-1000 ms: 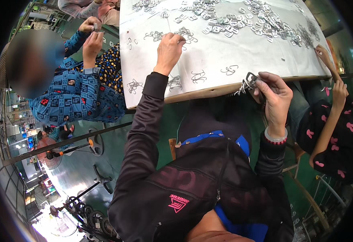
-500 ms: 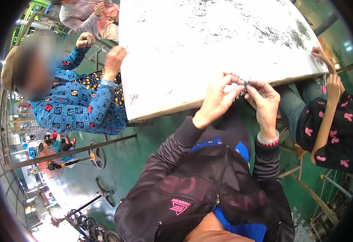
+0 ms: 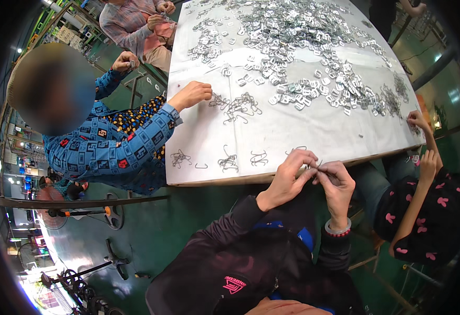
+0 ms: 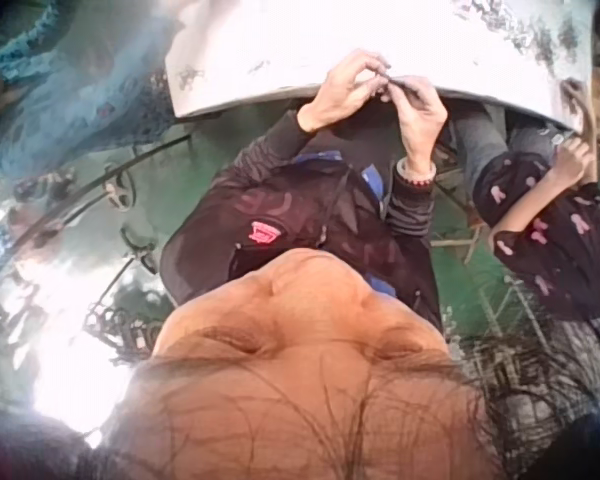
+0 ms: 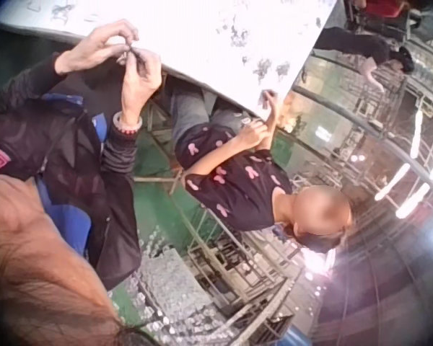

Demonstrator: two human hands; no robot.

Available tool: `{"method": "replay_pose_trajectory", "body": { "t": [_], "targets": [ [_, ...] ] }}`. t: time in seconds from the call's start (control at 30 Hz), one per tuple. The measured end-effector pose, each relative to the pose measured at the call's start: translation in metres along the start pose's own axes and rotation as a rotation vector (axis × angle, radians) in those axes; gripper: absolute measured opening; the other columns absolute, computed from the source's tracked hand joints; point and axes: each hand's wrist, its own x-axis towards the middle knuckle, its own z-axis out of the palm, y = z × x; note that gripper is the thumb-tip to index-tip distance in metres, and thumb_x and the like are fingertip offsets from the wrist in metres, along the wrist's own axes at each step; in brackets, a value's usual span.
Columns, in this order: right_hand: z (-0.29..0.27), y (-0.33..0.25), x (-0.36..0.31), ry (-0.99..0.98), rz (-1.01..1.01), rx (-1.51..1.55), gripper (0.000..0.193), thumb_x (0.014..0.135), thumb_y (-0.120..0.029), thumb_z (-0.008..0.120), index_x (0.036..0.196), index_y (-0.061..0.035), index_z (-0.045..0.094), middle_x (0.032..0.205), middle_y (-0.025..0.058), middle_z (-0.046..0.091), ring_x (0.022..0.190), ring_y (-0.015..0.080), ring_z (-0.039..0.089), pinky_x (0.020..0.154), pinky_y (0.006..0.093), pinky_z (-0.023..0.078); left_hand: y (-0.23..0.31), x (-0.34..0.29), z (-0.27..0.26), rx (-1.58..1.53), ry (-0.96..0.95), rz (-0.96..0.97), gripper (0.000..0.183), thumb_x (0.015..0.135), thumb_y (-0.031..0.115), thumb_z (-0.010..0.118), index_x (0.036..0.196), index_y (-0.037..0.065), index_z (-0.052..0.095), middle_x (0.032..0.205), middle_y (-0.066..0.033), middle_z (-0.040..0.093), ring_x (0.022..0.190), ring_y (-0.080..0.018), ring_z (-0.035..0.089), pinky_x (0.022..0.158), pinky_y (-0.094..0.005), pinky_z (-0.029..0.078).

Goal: The person repeatedly picks small metal clips and wire loops from a table, threads the loops through the clips, and accumulates a chain of linked clips. They periodically lift the assembled chain and hang it on a nearby rack. Other workers perform the same task at the same table.

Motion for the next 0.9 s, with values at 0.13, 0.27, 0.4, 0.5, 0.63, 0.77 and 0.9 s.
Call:
{"method": "replay_pose_trajectory", "body": {
  "t": [0.13, 0.27, 0.4, 0.5, 0.63, 0.77, 0.9],
  "targets": [
    [-0.029, 0.005, 0.037, 0.031, 0.176, -0.028, 0.012, 0.089, 0.001, 0.058, 0.098, 0.0073, 0.064, 0.082, 0.0084, 0.063, 0.07, 0.0133, 0.061, 0.061, 0.0234, 0.049, -0.004, -0.002, -0.008, -0.15, -0.127, -0.016, 0.013, 0.086, -0.001, 0.062, 0.096, 0.002, 0.055, 0.099, -0.0112, 0.062, 0.093, -0.022, 0.061, 0.084, -0.0316, 0.048],
    [-0.02, 0.07, 0.131, -0.032, -0.135, -0.435, 0.023, 0.084, 0.004, 0.059, 0.105, 0.0, 0.066, 0.092, 0.0111, 0.068, 0.08, 0.0198, 0.064, 0.069, 0.0294, 0.051, -0.001, -0.008, -0.01, -0.141, -0.143, -0.003, 0.013, 0.088, -0.007, 0.057, 0.098, 0.0, 0.054, 0.098, -0.0116, 0.061, 0.092, -0.0204, 0.062, 0.083, -0.0311, 0.05],
    [-0.012, 0.13, 0.203, -0.158, -0.49, -0.994, 0.036, 0.076, 0.008, 0.058, 0.107, -0.006, 0.068, 0.098, 0.0138, 0.067, 0.095, 0.031, 0.059, 0.081, 0.0364, 0.05, 0.006, -0.017, -0.011, -0.278, -0.11, -0.096, 0.015, 0.087, 0.0, 0.062, 0.102, 0.0, 0.058, 0.097, -0.0115, 0.063, 0.09, -0.0232, 0.062, 0.08, -0.0314, 0.048],
    [-0.012, 0.156, 0.214, -0.109, -0.438, -0.987, 0.035, 0.074, 0.007, 0.06, 0.105, -0.0059, 0.068, 0.095, 0.0122, 0.068, 0.095, 0.0322, 0.057, 0.082, 0.0394, 0.048, 0.009, -0.02, -0.019, -0.24, -0.113, -0.074, 0.013, 0.089, 0.0, 0.06, 0.102, 0.0, 0.057, 0.098, -0.0104, 0.062, 0.091, -0.02, 0.061, 0.082, -0.0302, 0.048],
    [-0.014, 0.157, 0.173, 0.141, -0.195, -0.564, 0.025, 0.079, 0.002, 0.063, 0.102, -0.0044, 0.068, 0.084, 0.0099, 0.068, 0.074, 0.0199, 0.061, 0.067, 0.0349, 0.05, 0.009, -0.019, -0.025, -0.328, -0.113, -0.136, 0.012, 0.091, -0.001, 0.058, 0.103, -0.001, 0.057, 0.101, -0.0084, 0.06, 0.095, -0.0152, 0.058, 0.087, -0.0288, 0.048],
    [-0.025, 0.107, 0.111, 0.166, 0.101, -0.027, 0.017, 0.082, 0.001, 0.066, 0.098, 0.0043, 0.065, 0.081, 0.0099, 0.067, 0.063, 0.0115, 0.061, 0.056, 0.0249, 0.05, 0.005, -0.015, -0.022, -0.345, -0.111, -0.176, 0.012, 0.089, -0.002, 0.059, 0.1, 0.001, 0.058, 0.098, -0.0097, 0.062, 0.096, -0.0179, 0.059, 0.086, -0.03, 0.047],
    [-0.033, 0.029, 0.057, -0.006, 0.197, 0.016, 0.019, 0.081, 0.006, 0.066, 0.1, 0.0087, 0.065, 0.084, 0.0122, 0.068, 0.066, 0.0133, 0.064, 0.062, 0.0224, 0.053, 0.004, -0.011, -0.014, -0.242, -0.117, -0.221, 0.011, 0.089, 0.0, 0.061, 0.1, 0.0, 0.06, 0.096, -0.0076, 0.063, 0.089, -0.0135, 0.06, 0.081, -0.0269, 0.048]
  ]
}}
